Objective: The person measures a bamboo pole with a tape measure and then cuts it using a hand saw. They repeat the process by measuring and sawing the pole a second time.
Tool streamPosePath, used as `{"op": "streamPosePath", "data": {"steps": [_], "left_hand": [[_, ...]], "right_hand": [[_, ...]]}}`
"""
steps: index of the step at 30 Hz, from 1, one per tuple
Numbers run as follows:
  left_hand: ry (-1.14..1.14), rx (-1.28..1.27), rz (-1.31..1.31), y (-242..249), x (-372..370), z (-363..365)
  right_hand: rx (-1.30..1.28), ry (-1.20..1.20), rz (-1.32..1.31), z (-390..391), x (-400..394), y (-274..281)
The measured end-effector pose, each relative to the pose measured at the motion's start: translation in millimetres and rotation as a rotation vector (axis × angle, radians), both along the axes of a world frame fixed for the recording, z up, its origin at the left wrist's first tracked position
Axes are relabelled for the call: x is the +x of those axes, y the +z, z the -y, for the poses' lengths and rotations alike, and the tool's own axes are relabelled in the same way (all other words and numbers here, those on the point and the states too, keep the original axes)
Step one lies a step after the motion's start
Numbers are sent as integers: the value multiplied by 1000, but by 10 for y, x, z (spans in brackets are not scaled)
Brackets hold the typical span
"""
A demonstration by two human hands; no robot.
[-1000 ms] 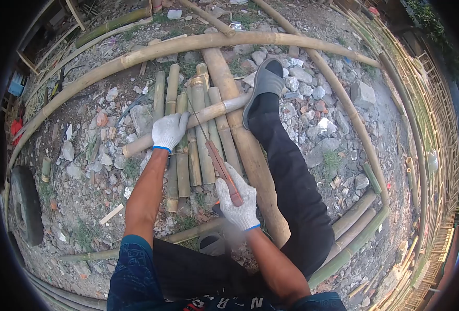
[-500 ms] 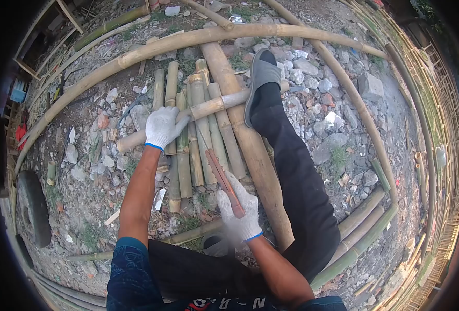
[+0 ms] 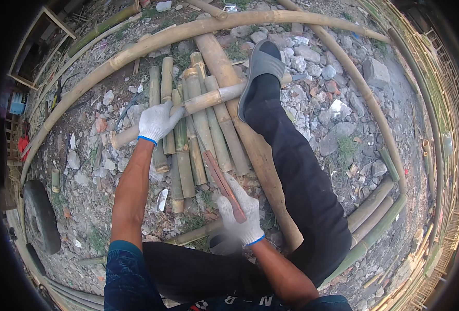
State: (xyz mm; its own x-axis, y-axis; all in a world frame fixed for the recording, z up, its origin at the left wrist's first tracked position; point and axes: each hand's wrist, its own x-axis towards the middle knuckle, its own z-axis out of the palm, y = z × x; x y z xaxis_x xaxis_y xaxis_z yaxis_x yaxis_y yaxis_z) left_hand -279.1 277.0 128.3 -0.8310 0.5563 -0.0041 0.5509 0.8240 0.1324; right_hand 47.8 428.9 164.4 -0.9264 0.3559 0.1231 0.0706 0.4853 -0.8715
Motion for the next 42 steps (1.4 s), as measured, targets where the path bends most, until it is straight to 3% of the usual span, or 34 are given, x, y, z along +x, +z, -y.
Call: {"op": "streamPosePath", "data": {"steps": [10,24,28,32,33,36,38,40,41,42], "left_hand": [[39,-24,287,-35,157,71],[115,15,238,-70,243,104],[150,9,241,-31,305,100],[141,17,260,-27,281,87],[138,26,269,-36,258,94],[141,22,292,-7,238,86],[149,23,280,-49,249,104],[148,15,264,-41,251,86],[154,9,266,-50,293,105],[153,5,257,-48,268,87]], "right_hand": [[15,4,40,11,146,102],[19,23,48,65,227,146],[26,-29,-60,172,-153,86],[-155,-46,81,189,-663,216],[-202,-65,189,178,-555,272],[-23,-16,24,116,43,282],[-104,-5,10,107,161,266],[-7,-20,13,125,-112,236],[-205,-59,188,148,-417,387],[-71,-85,62,152,-724,212]]}}
